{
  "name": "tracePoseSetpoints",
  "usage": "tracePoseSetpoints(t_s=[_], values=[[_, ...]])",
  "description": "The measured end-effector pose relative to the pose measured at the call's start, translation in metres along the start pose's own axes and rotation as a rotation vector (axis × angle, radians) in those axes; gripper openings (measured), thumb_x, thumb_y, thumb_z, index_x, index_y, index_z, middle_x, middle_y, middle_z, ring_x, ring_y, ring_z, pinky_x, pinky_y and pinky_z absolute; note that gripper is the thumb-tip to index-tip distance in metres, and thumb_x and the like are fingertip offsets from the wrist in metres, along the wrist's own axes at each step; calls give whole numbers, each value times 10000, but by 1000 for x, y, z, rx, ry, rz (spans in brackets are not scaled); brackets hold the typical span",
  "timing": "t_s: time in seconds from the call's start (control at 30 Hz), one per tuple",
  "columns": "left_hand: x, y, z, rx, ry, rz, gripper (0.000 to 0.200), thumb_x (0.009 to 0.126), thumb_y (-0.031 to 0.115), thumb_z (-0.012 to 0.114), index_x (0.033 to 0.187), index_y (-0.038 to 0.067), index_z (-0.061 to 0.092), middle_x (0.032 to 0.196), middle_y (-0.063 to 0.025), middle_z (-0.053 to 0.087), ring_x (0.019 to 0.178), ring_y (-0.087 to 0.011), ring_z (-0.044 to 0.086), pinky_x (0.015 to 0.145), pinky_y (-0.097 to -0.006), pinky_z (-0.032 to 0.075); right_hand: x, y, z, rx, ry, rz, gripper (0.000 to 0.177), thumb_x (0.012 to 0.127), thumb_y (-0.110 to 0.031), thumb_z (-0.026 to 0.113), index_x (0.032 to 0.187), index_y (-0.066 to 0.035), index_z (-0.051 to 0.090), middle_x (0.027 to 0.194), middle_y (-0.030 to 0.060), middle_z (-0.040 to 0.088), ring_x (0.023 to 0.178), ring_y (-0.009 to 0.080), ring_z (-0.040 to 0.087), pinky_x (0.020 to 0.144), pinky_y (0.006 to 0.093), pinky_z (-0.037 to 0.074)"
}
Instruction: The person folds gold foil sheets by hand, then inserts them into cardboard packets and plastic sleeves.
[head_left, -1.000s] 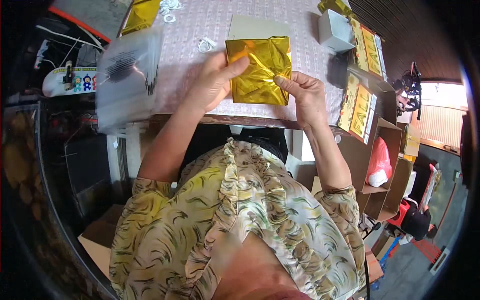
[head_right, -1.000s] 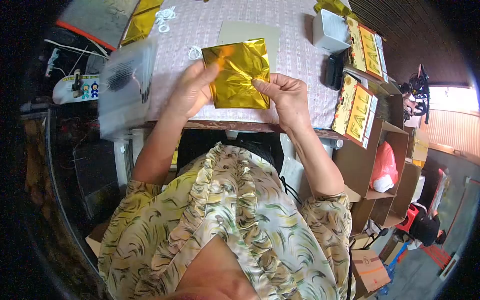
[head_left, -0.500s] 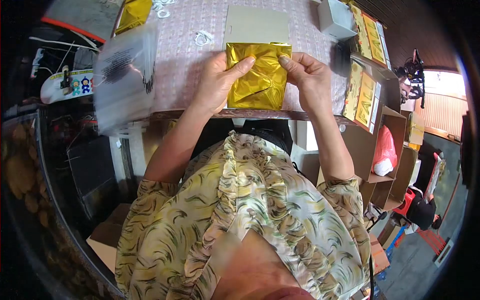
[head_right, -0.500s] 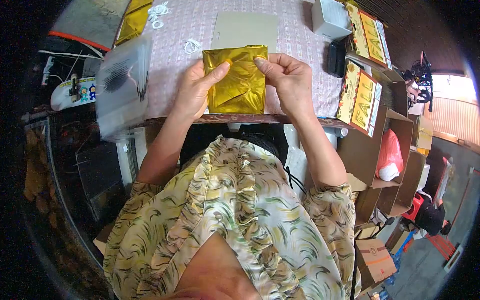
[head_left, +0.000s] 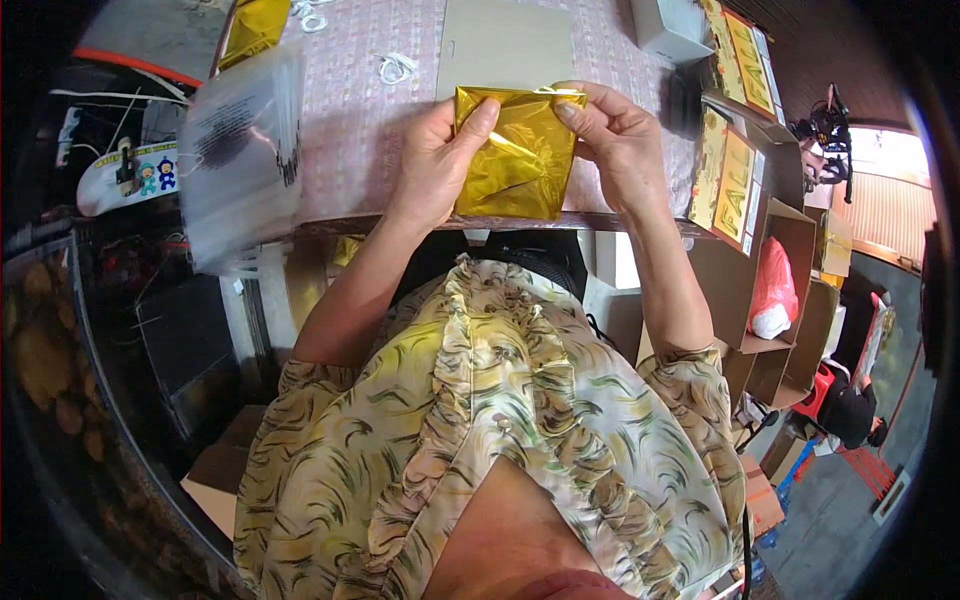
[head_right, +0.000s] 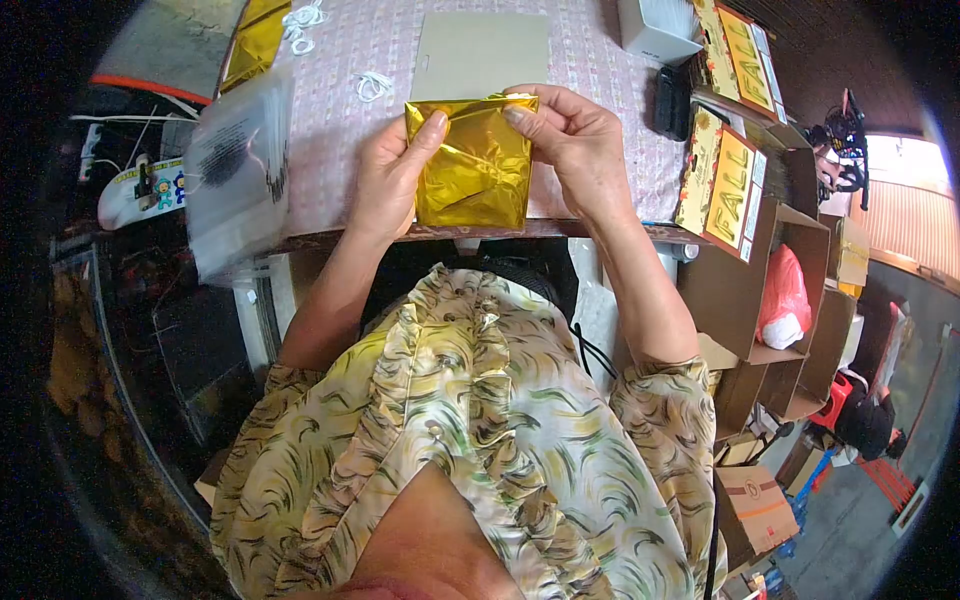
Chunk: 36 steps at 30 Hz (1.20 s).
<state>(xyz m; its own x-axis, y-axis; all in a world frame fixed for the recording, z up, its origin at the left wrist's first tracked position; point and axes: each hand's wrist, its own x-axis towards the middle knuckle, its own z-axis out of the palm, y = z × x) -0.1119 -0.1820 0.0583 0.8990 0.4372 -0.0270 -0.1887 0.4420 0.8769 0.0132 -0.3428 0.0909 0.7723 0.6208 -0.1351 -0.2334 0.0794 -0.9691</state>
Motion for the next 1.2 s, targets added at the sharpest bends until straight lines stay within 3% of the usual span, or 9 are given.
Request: tracePoseSetpoints(t_s=[0.63,0.8,1.03,1.1,1.2], values=[[0,2,2,-40,54,-37,211,1047,175,649,1134,-3,720,1008,26,690,891,-39,605,790,-223,518,1,-1,-4,-34,42,48,164,973,-161,735,989,-1,766,869,56,748,739,106,691,682,268,593],[2,-4,0,-15,65,-24,200,1038,186,667,1103,10,736,986,37,682,863,-27,575,760,-207,477,3,5,-5,68,90,45,184,976,-216,723,937,-44,777,811,17,718,642,52,594,574,226,460],[4,-5,1,0,86,-17,177,1028,192,684,1044,29,750,911,67,654,795,-13,534,713,-198,442,3,7,-11,127,180,37,260,995,-288,701,1014,-41,780,851,22,737,702,82,646,652,251,528],[8,-5,-3,-23,137,-31,170,1020,193,697,1031,34,754,900,72,651,779,-11,522,697,-195,427,-2,0,-22,-48,129,93,329,999,-344,694,1090,-36,770,906,33,756,753,110,684,722,264,561],[11,-4,-5,-42,125,-32,168,1014,194,706,1032,34,755,904,70,652,790,-10,525,702,-196,425,-16,0,-29,-182,11,157,319,950,-290,767,1110,-14,758,948,46,766,800,118,707,773,275,582]])
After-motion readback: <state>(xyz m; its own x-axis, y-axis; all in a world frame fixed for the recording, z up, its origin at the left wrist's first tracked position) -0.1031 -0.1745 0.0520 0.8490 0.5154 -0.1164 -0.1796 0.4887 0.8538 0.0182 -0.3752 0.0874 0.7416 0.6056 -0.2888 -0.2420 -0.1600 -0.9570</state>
